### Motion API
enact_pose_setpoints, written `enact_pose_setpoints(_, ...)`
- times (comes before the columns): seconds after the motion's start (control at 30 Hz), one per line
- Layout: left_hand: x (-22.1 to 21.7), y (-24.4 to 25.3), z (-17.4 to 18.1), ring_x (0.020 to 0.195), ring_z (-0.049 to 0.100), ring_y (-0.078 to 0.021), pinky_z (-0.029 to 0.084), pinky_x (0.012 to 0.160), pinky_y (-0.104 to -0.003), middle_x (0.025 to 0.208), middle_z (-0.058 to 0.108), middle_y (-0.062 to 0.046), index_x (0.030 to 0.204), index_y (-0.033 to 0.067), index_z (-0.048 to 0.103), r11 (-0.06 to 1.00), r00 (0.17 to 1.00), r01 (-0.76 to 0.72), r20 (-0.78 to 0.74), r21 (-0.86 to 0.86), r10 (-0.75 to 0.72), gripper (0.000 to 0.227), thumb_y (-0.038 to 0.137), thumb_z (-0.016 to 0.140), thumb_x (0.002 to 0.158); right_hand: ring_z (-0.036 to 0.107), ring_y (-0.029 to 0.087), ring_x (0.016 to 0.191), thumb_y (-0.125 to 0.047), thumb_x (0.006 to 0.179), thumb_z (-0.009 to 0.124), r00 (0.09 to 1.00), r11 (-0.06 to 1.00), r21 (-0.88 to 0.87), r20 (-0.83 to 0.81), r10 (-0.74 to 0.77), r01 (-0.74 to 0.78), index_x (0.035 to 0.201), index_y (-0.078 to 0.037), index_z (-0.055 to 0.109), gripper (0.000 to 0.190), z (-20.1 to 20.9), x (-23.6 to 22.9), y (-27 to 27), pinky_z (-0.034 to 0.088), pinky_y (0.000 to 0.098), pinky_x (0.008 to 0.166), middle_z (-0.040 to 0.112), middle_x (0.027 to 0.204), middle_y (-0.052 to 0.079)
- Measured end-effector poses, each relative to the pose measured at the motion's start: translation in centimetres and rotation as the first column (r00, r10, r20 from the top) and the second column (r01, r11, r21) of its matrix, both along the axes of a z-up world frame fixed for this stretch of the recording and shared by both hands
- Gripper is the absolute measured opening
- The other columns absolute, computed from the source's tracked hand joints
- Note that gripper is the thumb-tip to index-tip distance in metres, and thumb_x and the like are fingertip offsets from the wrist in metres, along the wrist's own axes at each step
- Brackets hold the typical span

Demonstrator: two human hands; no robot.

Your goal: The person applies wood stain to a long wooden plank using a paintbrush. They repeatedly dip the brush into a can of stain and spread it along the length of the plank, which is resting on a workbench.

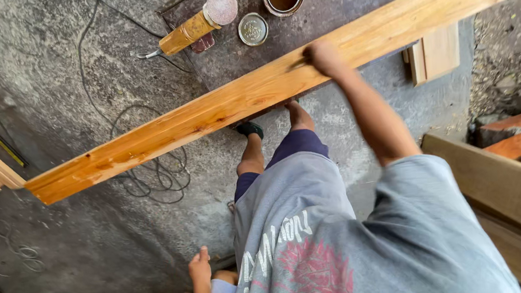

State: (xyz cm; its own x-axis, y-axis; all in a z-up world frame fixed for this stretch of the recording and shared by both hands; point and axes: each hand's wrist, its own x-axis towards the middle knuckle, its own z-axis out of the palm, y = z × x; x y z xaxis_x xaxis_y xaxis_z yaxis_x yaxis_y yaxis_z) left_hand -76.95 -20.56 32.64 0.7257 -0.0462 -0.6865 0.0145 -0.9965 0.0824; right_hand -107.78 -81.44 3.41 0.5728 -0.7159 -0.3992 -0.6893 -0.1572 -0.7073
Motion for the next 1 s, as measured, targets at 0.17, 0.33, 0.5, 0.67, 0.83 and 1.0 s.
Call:
enact_pose_setpoints(0.17,-2.4,-2.4,-2.1,0.064,0.057,-0.0239,0.049,0.068,-0.039,0.066,0.065,-0.014,0.075,0.0012,0.068,0.984,0.988,0.148,-0.017,-0.096,-0.150,0.055,0.051,0.060,0.098,0.071,0.034,0.080,-0.015,0.094,0.079,0.980,0.883,-0.447,-0.061,-0.189,0.142,0.096,-0.001,0.076,0.014,11.0,-10.9,-4.6,0.056,0.0436,0.071,0.073,0.089,0.020)
enact_pose_setpoints(0.33,-3.4,-9.1,-5.9,0.067,0.060,-0.0320,0.048,0.067,-0.045,0.073,0.066,-0.021,0.080,0.0015,0.068,0.940,0.969,0.247,0.062,-0.234,-0.239,0.051,0.049,0.060,0.099,0.075,0.022,0.075,-0.018,0.097,0.080,0.871,0.891,-0.142,0.322,-0.371,0.431,0.101,0.001,0.074,0.021,20.6,-3.9,-9.5,0.059,0.0311,0.069,0.076,0.085,0.015)
enact_pose_setpoints(0.5,-3.7,-12.0,-5.1,0.063,0.060,-0.0329,0.049,0.065,-0.043,0.070,0.065,-0.020,0.083,-0.0002,0.068,0.950,0.987,0.159,0.067,-0.267,-0.146,0.050,0.048,0.063,0.098,0.077,0.022,0.073,-0.018,0.094,0.082,0.874,0.896,-0.198,0.379,-0.304,0.398,0.095,0.003,0.075,0.022,17.7,3.2,-10.5,0.061,0.0311,0.070,0.077,0.081,0.015)
enact_pose_setpoints(0.67,-8.0,-9.2,-3.5,0.063,0.056,-0.0310,0.050,0.064,-0.044,0.068,0.063,-0.022,0.087,0.0000,0.069,0.970,0.998,0.057,0.044,-0.238,-0.048,0.050,0.048,0.062,0.098,0.075,0.033,0.072,-0.023,0.088,0.086,0.948,0.886,-0.353,0.211,-0.237,0.300,0.087,0.003,0.074,0.029,11.9,7.7,-12.4,0.058,0.0398,0.068,0.075,0.079,0.020)
enact_pose_setpoints(0.83,-12.6,-4.8,-1.6,0.065,0.063,-0.0266,0.049,0.066,-0.043,0.072,0.066,-0.020,0.090,-0.0001,0.070,0.995,0.997,-0.077,0.023,-0.061,0.078,0.051,0.050,0.060,0.098,0.073,0.037,0.074,-0.021,0.086,0.083,0.973,0.869,-0.439,0.137,-0.185,0.228,0.087,0.002,0.074,0.024,8.4,8.2,-13.5,0.058,0.0450,0.070,0.074,0.081,0.021)
enact_pose_setpoints(1.0,-16.7,-2.8,-0.9,0.068,0.065,-0.0199,0.050,0.068,-0.039,0.071,0.070,-0.015,0.083,-0.0013,0.072,0.970,0.971,-0.238,-0.022,-0.055,0.237,0.057,0.053,0.063,0.096,0.073,0.038,0.072,-0.020,0.086,0.081,0.981,0.880,-0.433,0.059,-0.187,0.194,0.083,0.002,0.072,0.025,7.1,8.2,-14.2,0.058,0.0454,0.070,0.074,0.078,0.021)
